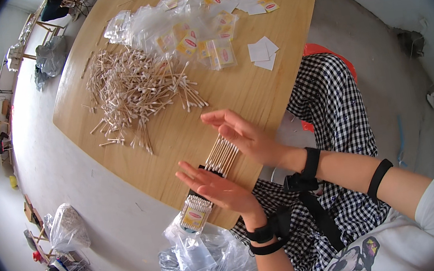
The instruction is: Packing cotton swabs into small plastic bags and sealing them.
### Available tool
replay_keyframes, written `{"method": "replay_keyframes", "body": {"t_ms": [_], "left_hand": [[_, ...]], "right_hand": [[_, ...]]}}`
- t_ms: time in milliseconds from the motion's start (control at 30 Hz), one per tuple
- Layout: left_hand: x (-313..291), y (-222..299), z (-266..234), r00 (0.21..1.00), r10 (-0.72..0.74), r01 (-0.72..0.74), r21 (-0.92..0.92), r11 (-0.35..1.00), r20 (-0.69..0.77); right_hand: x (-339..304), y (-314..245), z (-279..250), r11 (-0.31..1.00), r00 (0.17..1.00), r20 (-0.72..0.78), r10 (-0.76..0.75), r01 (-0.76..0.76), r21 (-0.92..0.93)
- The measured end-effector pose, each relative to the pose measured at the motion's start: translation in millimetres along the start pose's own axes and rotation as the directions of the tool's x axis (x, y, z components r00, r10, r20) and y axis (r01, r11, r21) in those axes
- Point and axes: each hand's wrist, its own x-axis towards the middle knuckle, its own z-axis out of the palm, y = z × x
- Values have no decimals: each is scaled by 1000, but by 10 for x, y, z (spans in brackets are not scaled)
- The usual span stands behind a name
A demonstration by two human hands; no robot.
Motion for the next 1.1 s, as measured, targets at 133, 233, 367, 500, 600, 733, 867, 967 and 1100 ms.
{"method": "replay_keyframes", "body": {"t_ms": [133,233,367,500,600,733,867,967,1100], "left_hand": [[52,15,10,997,15,-20,-79,997,-70],[101,50,38,997,9,-15,-85,996,-76],[58,15,111,1000,-17,17,-132,991,-6],[3,47,109,998,-57,59,-187,981,13],[14,71,19,1000,-10,11,-126,992,8],[76,183,-119,997,65,-61,75,995,-49],[105,322,-53,993,79,-70,106,992,-82],[83,354,32,994,89,-72,210,975,-70],[88,341,-24,994,82,-58,280,958,-74]], "right_hand": [[25,28,30,1000,1000,-6,-20,20,-20],[46,29,4,999,1000,-21,-19,19,-27],[8,52,35,999,999,38,-10,12,-46],[-35,40,-58,994,999,5,36,-36,100],[32,-75,-104,997,999,-32,42,-40,61],[476,-168,-234,828,993,-45,-105,63,-558],[830,-163,-112,373,968,83,-237,170,-912],[987,-78,-75,285,945,58,-321,154,-946],[954,-7,-120,374,951,-20,-308,101,-922]]}}
